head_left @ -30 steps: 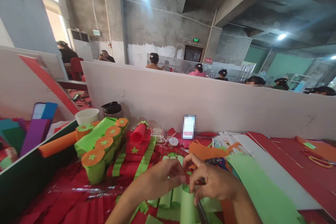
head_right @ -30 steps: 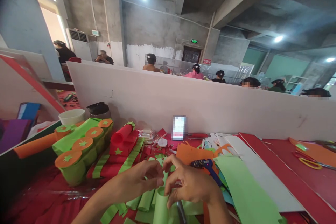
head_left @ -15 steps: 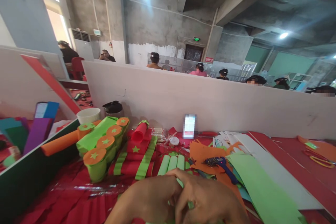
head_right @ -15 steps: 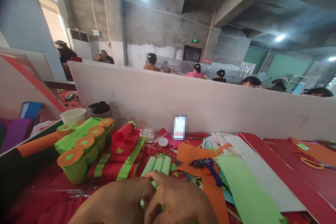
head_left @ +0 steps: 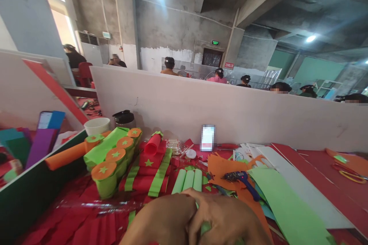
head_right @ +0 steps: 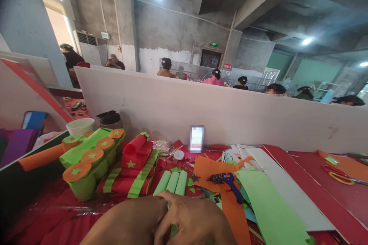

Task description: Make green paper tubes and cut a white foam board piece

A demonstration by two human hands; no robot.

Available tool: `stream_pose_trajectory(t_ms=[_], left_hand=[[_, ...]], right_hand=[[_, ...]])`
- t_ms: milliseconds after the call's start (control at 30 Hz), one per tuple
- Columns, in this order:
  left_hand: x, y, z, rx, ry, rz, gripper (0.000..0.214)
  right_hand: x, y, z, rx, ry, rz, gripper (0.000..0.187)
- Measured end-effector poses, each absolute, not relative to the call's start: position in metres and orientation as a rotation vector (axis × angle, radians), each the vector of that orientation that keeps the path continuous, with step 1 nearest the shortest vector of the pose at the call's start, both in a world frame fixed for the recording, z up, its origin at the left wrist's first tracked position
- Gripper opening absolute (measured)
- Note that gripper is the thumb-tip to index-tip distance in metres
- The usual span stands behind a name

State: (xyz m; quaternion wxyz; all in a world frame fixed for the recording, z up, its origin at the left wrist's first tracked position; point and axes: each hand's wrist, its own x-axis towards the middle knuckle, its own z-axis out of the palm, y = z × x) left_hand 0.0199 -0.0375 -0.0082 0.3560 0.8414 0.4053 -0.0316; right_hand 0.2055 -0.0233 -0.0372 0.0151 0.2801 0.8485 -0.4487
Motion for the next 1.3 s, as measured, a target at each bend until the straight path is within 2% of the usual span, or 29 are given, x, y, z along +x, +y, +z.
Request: stream_pose_trajectory(t_ms=[200,300,367,467,633,733,967,1100,1300], left_hand=[[0.005,-0.023,-0.008,2.133,0.846,0.024,0.007],[-0.006,-0.015,-0.009,1.934,0.695,0.235,0.018],[-0.012,-0.011,-0.011,1.732,0.658,0.402,0.019],[-0.015,-0.004,-0.016,1.463,0.654,0.674,0.016],[-0.012,0.008,-0.025,1.269,0.764,0.997,0.02],[-0.01,0.01,-0.026,1.213,0.838,1.097,0.023],[-0.003,0.009,-0.023,1.258,0.848,1.094,0.026],[-0.002,0.011,-0.03,1.297,0.758,1.055,0.023],[-0.001,0.015,-0.038,1.327,0.768,1.034,0.026]], right_hand=[[0.202,-0.025,-0.017,0.93,2.73,-1.621,0.027],[0.207,-0.02,-0.01,0.906,2.697,-2.038,0.051],[0.215,-0.013,-0.011,0.903,2.661,-2.396,0.065],[0.233,0.0,-0.017,1.022,2.668,-2.708,0.064],[0.26,0.01,-0.022,1.333,2.671,-2.926,0.053],[0.27,0.009,-0.023,1.342,2.612,-2.943,0.044],[0.262,0.006,-0.015,1.52,2.638,-2.556,0.046],[0.254,0.006,-0.012,1.613,2.69,-2.353,0.038],[0.255,0.01,-0.019,1.716,2.709,-2.267,0.032]])
